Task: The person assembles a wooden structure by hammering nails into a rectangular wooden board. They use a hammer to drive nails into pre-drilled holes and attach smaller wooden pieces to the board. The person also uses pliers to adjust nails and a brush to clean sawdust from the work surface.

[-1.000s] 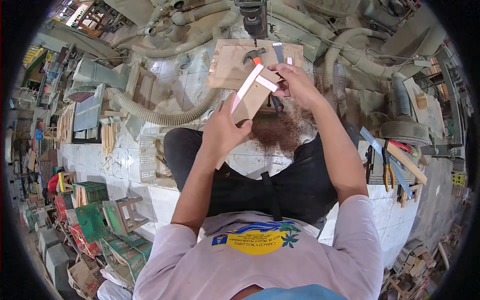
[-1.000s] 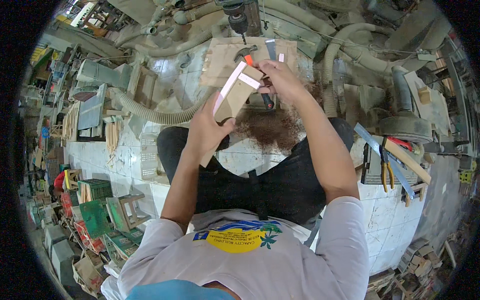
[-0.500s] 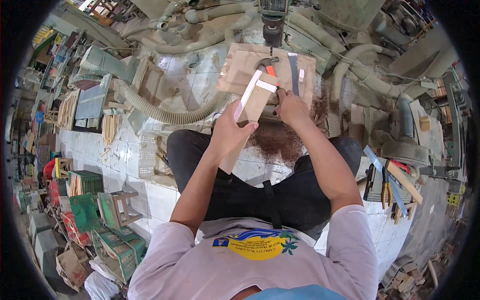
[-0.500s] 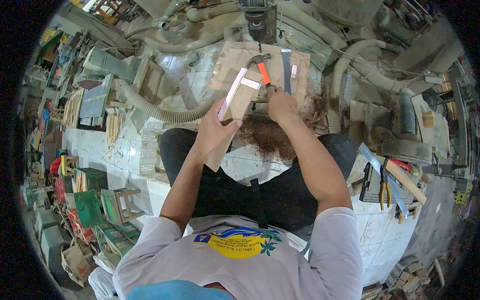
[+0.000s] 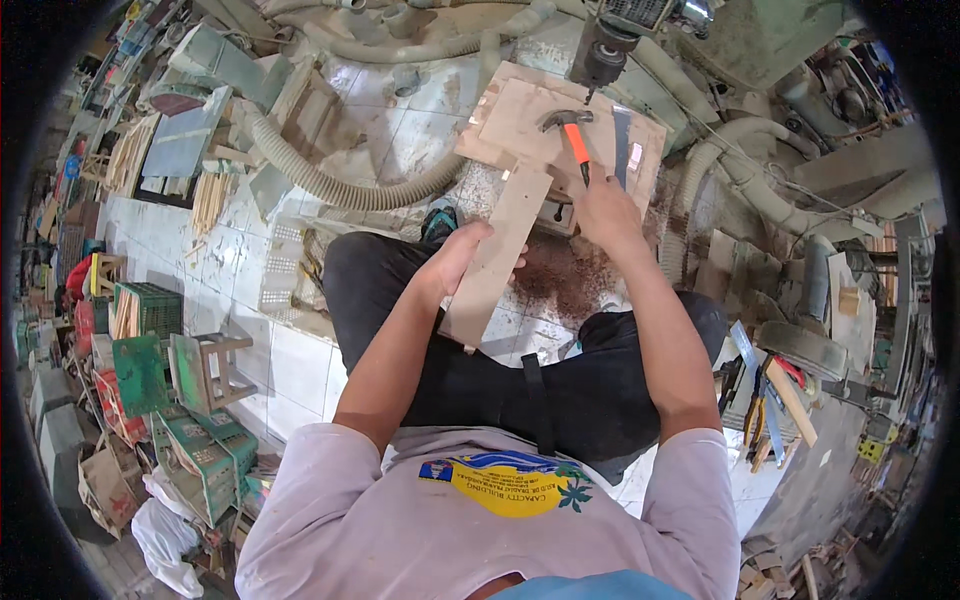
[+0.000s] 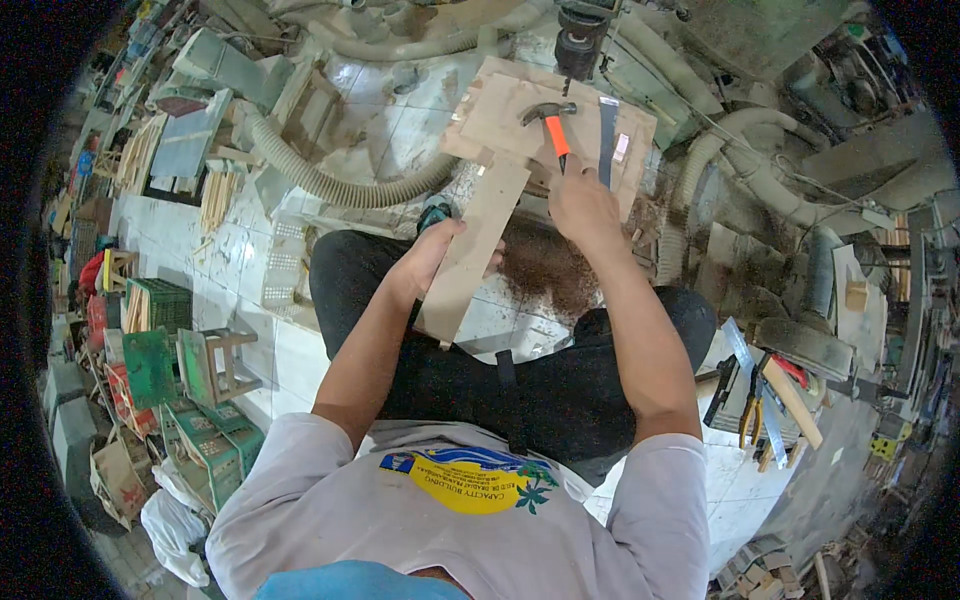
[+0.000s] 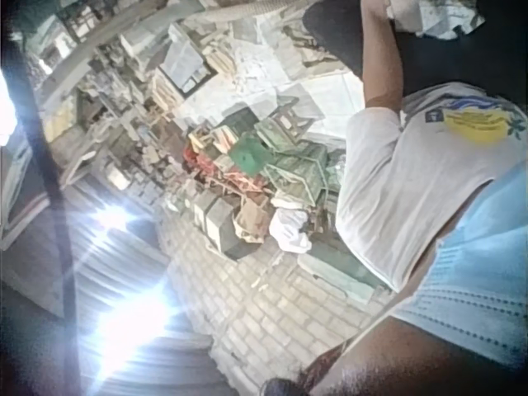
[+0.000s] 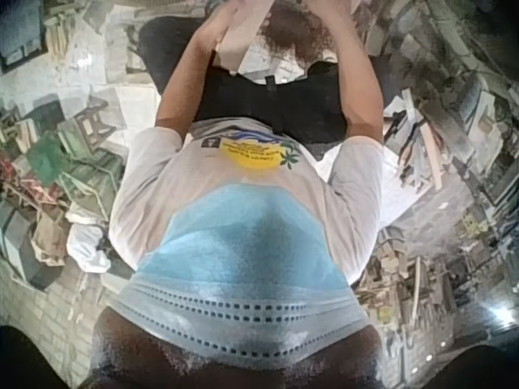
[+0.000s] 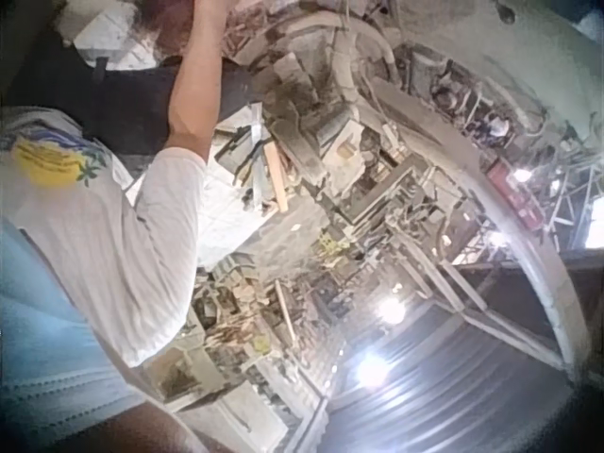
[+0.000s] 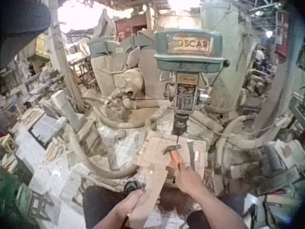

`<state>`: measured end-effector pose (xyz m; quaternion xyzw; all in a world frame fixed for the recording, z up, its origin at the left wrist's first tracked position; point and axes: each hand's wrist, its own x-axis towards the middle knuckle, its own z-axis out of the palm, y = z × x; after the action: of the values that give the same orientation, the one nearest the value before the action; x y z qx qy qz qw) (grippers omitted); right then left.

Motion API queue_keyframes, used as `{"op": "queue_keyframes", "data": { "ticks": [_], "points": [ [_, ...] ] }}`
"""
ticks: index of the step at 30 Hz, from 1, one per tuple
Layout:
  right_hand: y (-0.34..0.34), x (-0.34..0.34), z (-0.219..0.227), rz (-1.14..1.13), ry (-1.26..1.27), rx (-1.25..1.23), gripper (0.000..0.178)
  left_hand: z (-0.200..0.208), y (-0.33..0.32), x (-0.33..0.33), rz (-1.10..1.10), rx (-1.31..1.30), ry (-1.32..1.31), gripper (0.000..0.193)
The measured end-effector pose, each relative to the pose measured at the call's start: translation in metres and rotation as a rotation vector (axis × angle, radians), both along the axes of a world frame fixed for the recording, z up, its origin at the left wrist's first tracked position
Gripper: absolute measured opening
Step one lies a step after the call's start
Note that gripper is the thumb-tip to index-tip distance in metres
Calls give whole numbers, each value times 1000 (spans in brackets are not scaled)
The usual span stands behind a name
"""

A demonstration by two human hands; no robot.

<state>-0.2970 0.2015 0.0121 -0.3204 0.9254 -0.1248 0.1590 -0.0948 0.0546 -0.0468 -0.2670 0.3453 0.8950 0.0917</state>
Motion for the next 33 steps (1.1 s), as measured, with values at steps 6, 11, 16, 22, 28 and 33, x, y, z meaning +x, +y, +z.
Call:
{"op": "queue_keyframes", "data": {
  "ticks": [6,11,16,22,28,33],
  "points": [
    [7,-3,0,30,-355,-342,45,-25,-3,-17,-41,-299,-35,33],
    [19,10,4,-50,-791,-758,34,-66,-5,-29,-50,-416,6,28],
    [33,21,31,-111,-717,-653,29,-65,-2,-29,-43,-789,-143,31],
    [36,45,33,-181,-575,-643,30,-81,-7,-24,128,-787,-173,39],
    [32,53,14,-52,-318,-343,49,-34,-3,-16,37,-1137,-291,45],
    [36,56,-7,172,-30,-149,52,-44,-8,-15,-8,-1294,-351,52]
  ]
}}
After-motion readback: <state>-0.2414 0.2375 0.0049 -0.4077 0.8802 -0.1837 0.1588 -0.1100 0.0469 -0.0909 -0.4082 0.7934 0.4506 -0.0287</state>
